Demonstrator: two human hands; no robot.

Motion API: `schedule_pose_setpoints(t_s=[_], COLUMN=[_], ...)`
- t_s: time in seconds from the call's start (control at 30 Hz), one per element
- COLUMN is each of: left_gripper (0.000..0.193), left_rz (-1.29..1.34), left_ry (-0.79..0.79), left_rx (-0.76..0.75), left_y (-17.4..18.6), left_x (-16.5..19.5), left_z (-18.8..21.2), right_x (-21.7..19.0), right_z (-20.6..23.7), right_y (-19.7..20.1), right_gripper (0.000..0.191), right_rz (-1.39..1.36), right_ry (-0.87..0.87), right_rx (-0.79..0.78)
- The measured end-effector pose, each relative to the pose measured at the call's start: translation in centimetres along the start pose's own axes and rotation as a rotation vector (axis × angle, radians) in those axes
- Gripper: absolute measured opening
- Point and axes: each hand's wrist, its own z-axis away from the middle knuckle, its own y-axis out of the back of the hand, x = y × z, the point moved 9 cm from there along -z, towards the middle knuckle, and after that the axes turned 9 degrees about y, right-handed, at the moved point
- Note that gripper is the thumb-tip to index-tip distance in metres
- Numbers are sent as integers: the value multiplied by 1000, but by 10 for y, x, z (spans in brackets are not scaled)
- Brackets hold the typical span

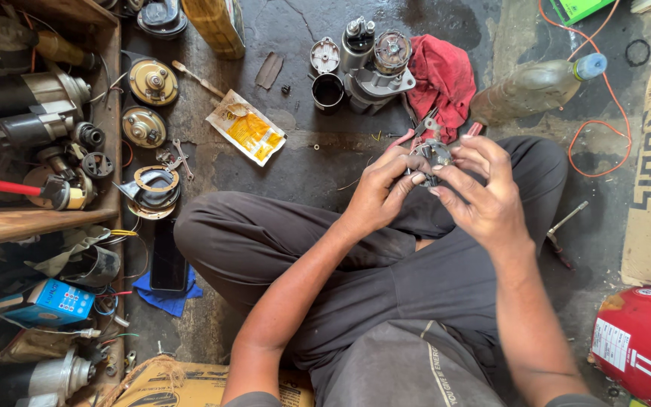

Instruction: The person sits on the floor and repairs a small electrical motor component. They use pliers to strip and twist wires, then insert and secure them into the component's terminals. The person handles the component and tools throughout the process.

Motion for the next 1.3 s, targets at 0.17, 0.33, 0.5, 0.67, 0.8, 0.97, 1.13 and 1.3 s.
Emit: schedule_pose_setpoints(t_s=[0.17, 0.33, 0.5, 0.67, 0.8, 0.97, 1.13, 1.3], left_gripper=[12, 12, 12, 12, 13, 13, 14, 20], left_rz=[45, 76, 117, 138, 134, 127, 84, 18], left_ry=[121, 148, 161, 144, 182, 157, 105, 152], left_rx=[-73, -120, -103, -79, -84, -71, -64, -134], left_y=[-9, -16, -17, -14, -14, -13, -11, -13], left_x=[-7, -5, -4, -1, -4, -1, 6, 4], left_z=[6, 10, 13, 12, 14, 14, 13, 10], right_x=[3, 0, -2, -8, -7, -10, -8, -3], right_z=[-4, -2, 1, -1, -2, -3, 0, 7], right_y=[7, 13, 15, 16, 16, 16, 10, 6], right_gripper=[37, 39, 39, 39, 38, 36, 36, 40], right_rz=[-19, -107, -77, 14, -29, -5, -16, 30], right_ry=[119, 213, 244, 336, 305, 330, 330, 326], right_rx=[-146, -176, -191, -209, -232, -247, -265, -300])
